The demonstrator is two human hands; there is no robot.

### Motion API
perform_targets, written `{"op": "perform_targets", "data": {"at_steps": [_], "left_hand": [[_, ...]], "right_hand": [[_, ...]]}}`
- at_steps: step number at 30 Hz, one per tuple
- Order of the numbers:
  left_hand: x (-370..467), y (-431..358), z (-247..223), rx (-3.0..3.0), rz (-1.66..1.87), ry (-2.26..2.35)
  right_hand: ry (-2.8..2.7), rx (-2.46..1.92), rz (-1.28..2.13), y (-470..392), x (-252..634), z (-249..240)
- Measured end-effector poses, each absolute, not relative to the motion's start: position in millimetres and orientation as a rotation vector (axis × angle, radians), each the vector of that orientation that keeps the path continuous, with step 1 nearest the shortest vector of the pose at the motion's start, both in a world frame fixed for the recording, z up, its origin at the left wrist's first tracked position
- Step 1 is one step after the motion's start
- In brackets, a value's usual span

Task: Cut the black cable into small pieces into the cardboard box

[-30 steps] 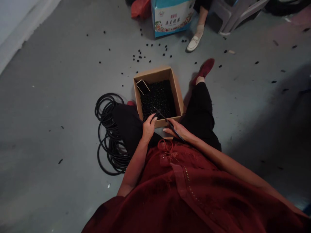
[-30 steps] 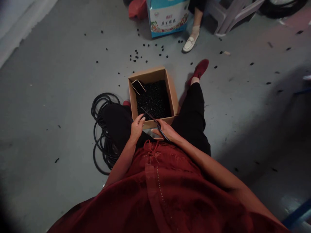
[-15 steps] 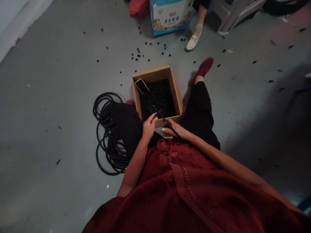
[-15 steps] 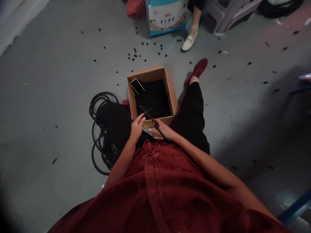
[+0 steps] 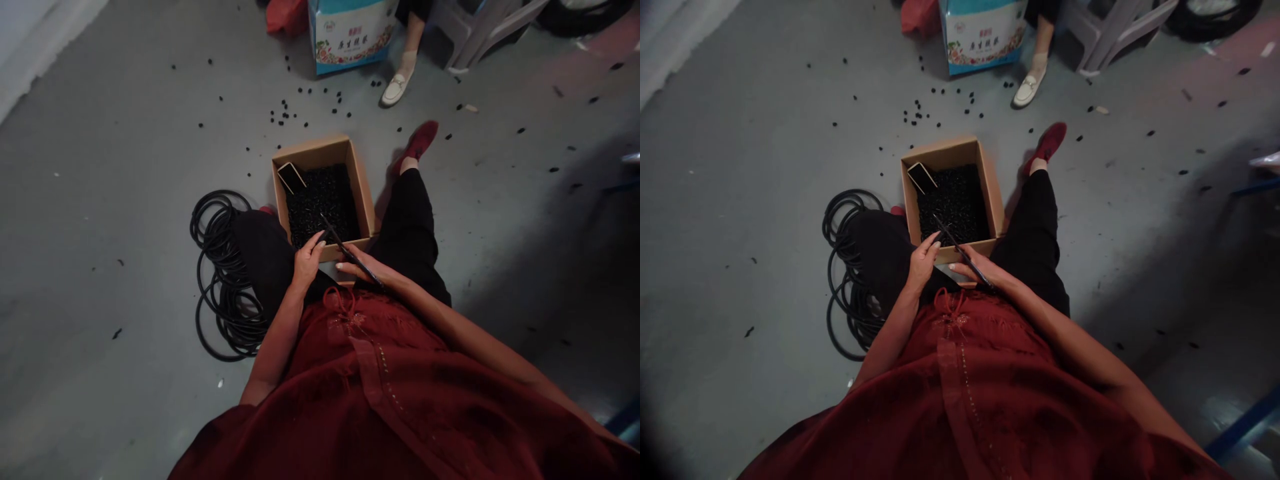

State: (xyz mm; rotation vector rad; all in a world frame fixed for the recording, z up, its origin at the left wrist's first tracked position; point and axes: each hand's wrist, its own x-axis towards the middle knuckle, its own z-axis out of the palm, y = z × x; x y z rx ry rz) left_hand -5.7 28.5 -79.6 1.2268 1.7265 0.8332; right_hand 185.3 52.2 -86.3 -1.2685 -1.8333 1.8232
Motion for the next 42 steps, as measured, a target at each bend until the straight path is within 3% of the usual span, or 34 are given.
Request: {"op": "perform_targets", "data": {"at_steps": [17,26,42], "left_hand": [[-4,29,-80,1.412,0.780,1.704],[-3,29,-87,1.463,0.702,1.762],[1,33,-91,1.447,0.536,1.807]], "right_hand": [[-1.848,-1.320,1.821,54,185,-79],[-2.053,-1.477,1.556,55,184,-86],[-2.128,-1.608,1.454,51,185,-104]]}}
